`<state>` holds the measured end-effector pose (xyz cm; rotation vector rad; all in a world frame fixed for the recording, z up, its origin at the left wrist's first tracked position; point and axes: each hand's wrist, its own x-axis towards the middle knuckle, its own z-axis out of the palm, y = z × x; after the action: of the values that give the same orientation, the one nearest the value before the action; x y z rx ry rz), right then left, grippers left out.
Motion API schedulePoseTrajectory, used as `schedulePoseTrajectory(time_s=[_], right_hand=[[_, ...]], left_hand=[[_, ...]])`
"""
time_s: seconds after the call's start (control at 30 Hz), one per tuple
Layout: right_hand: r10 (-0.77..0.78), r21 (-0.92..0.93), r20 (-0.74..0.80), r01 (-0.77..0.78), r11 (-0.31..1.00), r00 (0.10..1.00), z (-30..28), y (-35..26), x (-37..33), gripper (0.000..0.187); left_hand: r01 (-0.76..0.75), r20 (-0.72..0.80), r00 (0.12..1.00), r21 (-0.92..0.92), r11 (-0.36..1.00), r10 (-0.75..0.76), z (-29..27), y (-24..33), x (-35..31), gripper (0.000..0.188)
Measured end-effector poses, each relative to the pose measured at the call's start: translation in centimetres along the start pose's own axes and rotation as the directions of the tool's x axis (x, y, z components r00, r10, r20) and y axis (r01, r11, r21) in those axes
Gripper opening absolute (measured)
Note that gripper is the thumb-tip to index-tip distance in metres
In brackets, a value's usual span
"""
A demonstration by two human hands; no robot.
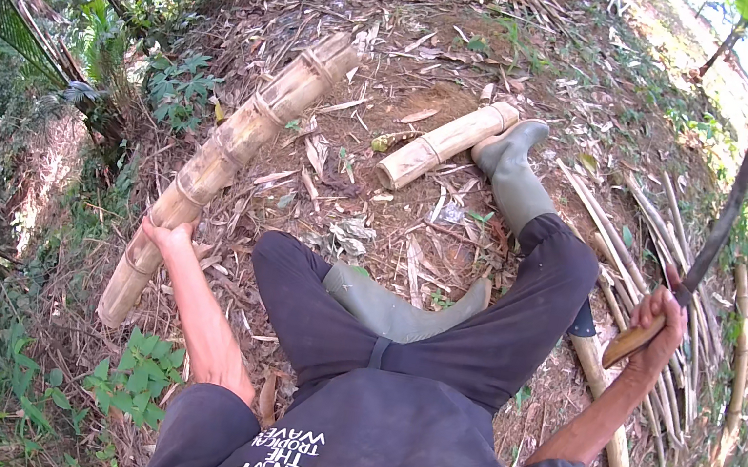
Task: The person sits on the ground in a wooded area and uses a machete to chop a long bamboo pole into smaller sections. They position the bamboo between their legs, strike it repeatedly with the machete to sever the stalk, and then separate the cut pieces.
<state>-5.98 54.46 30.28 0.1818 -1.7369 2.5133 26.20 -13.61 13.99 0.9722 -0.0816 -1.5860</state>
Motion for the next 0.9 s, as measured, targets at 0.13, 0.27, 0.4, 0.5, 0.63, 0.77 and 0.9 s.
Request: schedulePoseTrajectory(time_s=[0.13,0.27,0.4,0.5,0.63,0.77,0.9], right_hand=[[-0.228,-0.088,-0.036,0.224,0.971,0.973,-6.7,-5.6,-3.2,0.05],[-0.372,0.076,-0.065,0.376,0.923,0.926,-13.3,-9.9,-5.9,0.042],[-0.418,-0.045,-0.2,0.417,0.908,0.886,-17.8,-13.2,-5.3,0.039],[-0.408,-0.138,-0.201,0.386,0.912,0.891,-17.9,-13.6,-3.4,0.039],[-0.364,-0.444,-0.136,0.272,0.854,0.921,-14.1,-12.7,0.7,0.04],[-0.334,-0.843,0.092,0.252,0.476,0.938,-10.0,-10.8,6.9,0.043],[-0.101,-0.924,0.314,0.328,0.197,0.944,-2.7,-4.2,13.3,0.025]], left_hand=[[0.069,0.058,0.997,-0.177,0.982,-0.059,2.7,0.5,-4.6,0.067],[0.051,0.153,0.988,-0.268,0.962,-0.01,4.1,3.3,-8.9,0.068],[0.129,0.257,0.966,-0.384,0.914,-0.029,4.4,6.4,-11.5,0.071],[0.187,0.269,0.961,-0.464,0.866,-0.064,4.8,7.8,-13.2,0.072],[0.197,0.325,0.945,-0.479,0.855,-0.036,6.0,8.2,-15.7,0.07],[0.169,0.348,0.937,-0.443,0.88,-0.004,8.3,4.1,-19.1,0.068],[0.038,0.312,0.946,-0.371,0.928,0.086,9.3,0.6,-22.2,0.067]])
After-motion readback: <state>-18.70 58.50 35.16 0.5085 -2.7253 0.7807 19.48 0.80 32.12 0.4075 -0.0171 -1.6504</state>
